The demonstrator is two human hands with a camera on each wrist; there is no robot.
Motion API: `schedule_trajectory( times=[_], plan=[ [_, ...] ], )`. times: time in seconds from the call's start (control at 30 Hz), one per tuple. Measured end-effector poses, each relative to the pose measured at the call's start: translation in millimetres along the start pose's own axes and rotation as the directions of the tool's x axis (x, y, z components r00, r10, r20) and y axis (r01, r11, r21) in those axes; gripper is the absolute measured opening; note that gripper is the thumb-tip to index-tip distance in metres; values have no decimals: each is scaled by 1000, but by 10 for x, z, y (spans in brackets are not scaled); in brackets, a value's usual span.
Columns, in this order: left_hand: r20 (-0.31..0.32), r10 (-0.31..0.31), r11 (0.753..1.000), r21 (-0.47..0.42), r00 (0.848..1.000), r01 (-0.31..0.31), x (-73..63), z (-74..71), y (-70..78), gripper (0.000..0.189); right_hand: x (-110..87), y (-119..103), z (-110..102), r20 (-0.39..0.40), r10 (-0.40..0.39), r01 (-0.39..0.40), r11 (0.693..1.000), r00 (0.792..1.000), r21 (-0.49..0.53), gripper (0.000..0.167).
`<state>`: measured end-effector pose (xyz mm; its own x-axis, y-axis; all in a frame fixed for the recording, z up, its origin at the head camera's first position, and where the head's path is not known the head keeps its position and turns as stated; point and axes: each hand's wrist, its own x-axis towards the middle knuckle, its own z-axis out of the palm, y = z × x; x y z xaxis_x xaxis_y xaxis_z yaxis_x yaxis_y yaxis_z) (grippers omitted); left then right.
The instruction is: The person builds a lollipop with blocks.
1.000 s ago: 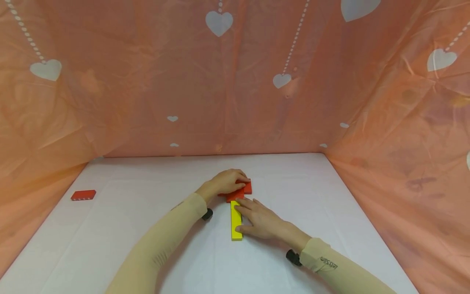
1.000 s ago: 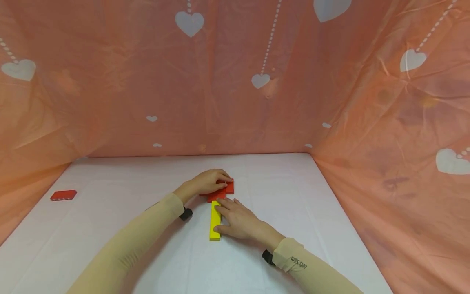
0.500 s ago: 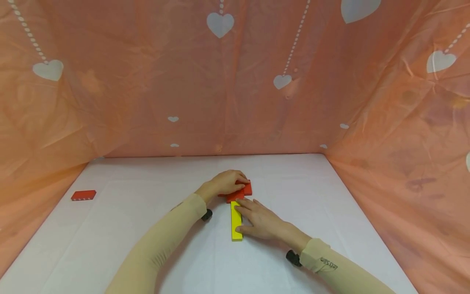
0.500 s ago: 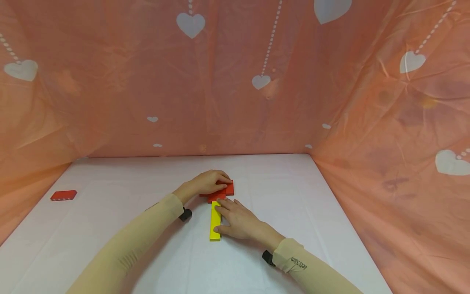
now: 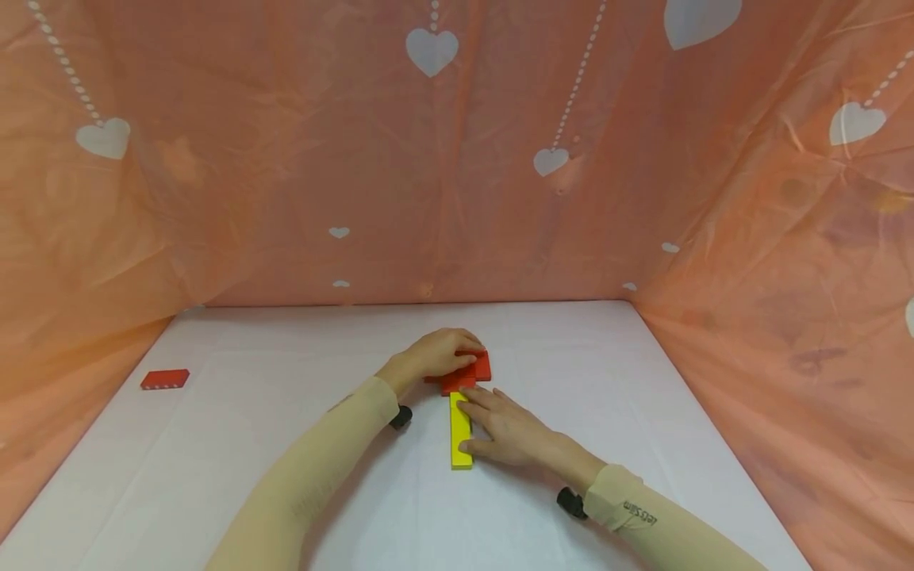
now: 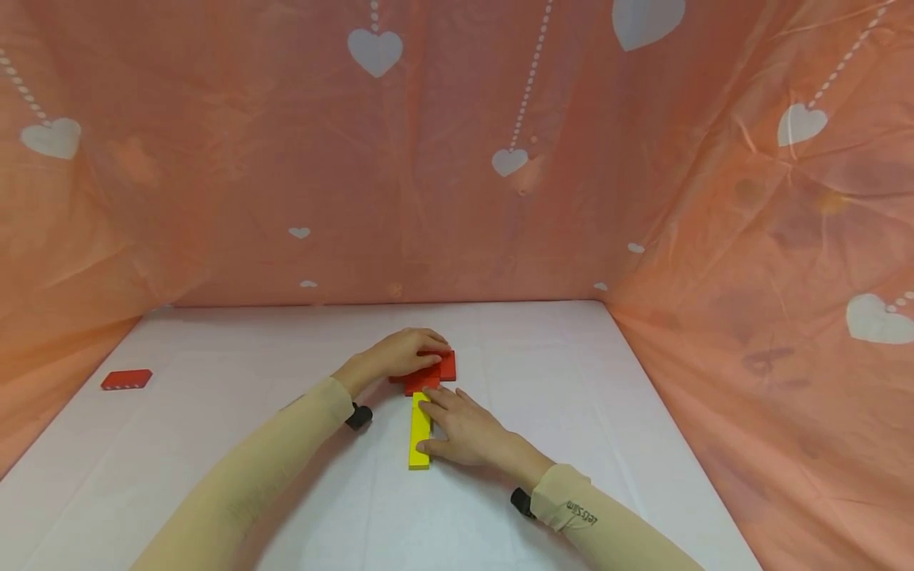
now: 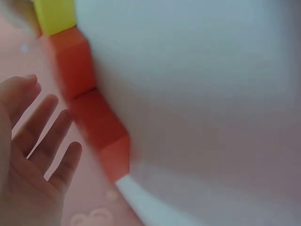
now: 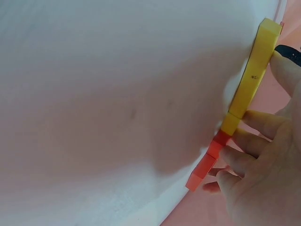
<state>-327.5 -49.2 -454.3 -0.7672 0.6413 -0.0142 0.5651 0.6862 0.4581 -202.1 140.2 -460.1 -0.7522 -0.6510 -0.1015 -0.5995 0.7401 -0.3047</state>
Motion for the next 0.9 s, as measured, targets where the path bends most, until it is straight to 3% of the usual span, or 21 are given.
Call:
schedule_trajectory(
  times=[0.3, 0.7, 0.9],
  plan=[
    [-153, -46, 997, -64, 987, 37, -398, -320, -174, 38, 15, 5, 4, 7, 17, -17, 1000, 1000, 17, 71],
    [-317, -41, 998, -50, 948, 26, -1219, -691, -773, 36, -5, 6, 22, 6, 25, -26, 999, 1000, 31, 72],
    [-310, -151, 989, -39, 939, 146, -1657, -805, -1043, 39, 10, 6, 30, 4, 19, -19, 1000, 1000, 22, 71]
  ],
)
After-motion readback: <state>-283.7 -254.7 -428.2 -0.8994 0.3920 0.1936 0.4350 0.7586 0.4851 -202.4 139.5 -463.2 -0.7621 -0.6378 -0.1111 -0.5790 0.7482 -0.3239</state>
